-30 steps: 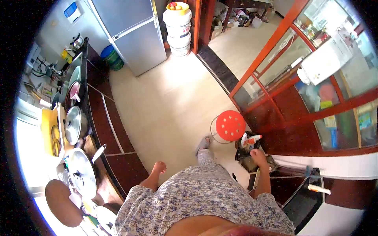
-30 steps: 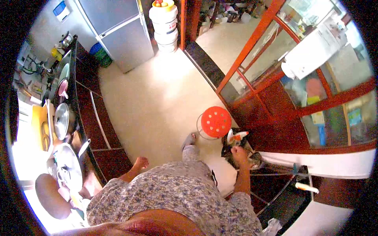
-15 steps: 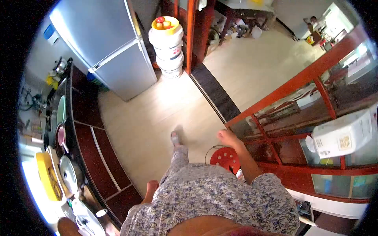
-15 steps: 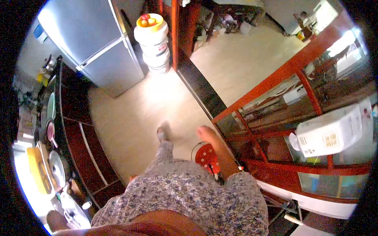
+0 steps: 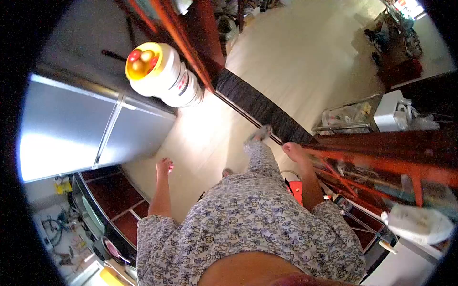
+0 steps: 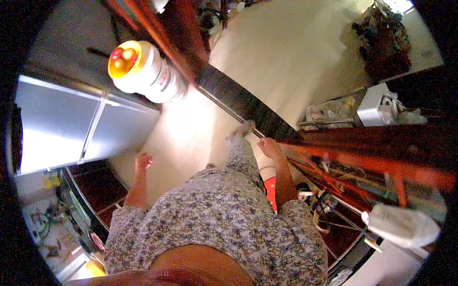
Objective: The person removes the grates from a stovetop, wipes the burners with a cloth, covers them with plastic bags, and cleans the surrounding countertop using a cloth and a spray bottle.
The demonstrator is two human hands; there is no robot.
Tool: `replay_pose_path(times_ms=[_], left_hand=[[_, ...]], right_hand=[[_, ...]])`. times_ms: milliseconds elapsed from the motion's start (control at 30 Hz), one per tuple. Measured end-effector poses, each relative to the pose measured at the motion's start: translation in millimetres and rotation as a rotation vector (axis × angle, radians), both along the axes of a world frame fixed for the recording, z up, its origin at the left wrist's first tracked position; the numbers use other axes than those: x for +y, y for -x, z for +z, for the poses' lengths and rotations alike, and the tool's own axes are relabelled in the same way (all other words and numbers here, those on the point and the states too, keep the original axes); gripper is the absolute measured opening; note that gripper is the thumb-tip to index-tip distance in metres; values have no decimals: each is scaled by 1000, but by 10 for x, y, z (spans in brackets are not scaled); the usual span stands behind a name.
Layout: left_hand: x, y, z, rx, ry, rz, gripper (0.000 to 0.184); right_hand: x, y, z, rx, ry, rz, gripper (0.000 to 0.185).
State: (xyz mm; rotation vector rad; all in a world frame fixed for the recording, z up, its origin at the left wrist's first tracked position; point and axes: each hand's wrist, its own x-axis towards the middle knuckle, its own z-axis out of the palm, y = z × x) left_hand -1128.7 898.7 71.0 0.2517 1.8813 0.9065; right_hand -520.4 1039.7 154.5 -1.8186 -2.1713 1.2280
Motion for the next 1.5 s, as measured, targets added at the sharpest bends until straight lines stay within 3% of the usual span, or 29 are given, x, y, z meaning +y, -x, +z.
replay_pose_path(times_ms=[133, 200, 233, 267, 300, 367, 467, 600, 700, 767, 833, 900, 1033, 1067, 1100, 1133, 1233, 1300, 1367, 1433, 1500], left_hand=[[1443, -590, 226, -60, -208, -112, 25], [1783, -845, -55, -310, -382, -186, 23], [1989, -1013, -119, -456, -309, -155, 24], [2236, -1397, 97, -178, -85, -213, 24], [2402, -1567, 49, -160, 36, -220, 22], [2765, -1897, 150, -50, 146, -294, 20], [3319, -1939, 30, -138, 147, -233, 20], [4217, -1812, -173, -275, 74, -244, 20], [5259, -1813, -267, -97, 261, -403, 19], [5856, -1692, -545, -95, 188, -493, 18], [6678, -1632, -667, -90, 227, -524, 15], [7484, -1676, -676, 122, 13, -576, 17], [9074, -1540, -855, 473, -215, -587, 27], [9430, -1519, -883, 571, -197, -584, 34], [9723, -1444, -837, 673, -155, -623, 39], [10016, -1371, -789, 774, -109, -660, 45], [10613, -1157, -869, 752, -50, -546, 52], [11037, -1116, -648, 611, 7, -250, 51], [11134, -916, -1198, 833, -14, -296, 50], [11313, -881, -1125, 1098, 118, -397, 50], [11422, -870, -1329, 1006, 137, -359, 49]], right_hand=[[1291, -98, -29, -36, 26, 39, 27], [2046, -75, 219, -71, 43, 69, 27], [2448, -63, 343, -95, 34, 85, 27], [2847, -75, 481, -130, 82, 108, 28], [3100, -124, 462, 40, -166, 34, 22], [3657, -165, 668, 56, -130, -115, 26], [4320, -343, 617, 211, -45, -235, 33], [4878, -658, 300, -83, 3, -139, 35], [5193, -812, 90, -195, 140, -132, 35], [5327, -879, 61, -102, 250, -315, 35], [5557, -953, -71, -145, 223, -294, 34], [6005, -688, 306, -210, 227, -302, 32], [6768, -640, 129, -261, 449, -188, 31], [6832, -831, -150, -149, 278, -99, 30], [6960, -956, -375, 116, 341, -222, 29], [7153, -975, -535, 132, 445, -313, 30], [8036, -931, -516, 49, 688, -397, 32], [8786, -885, -388, -5, 757, -427, 33], [9556, -903, -119, -43, 763, -488, 35], [10170, -804, 275, 53, 676, -595, 35], [10576, -963, 390, 94, 720, -683, 31]])
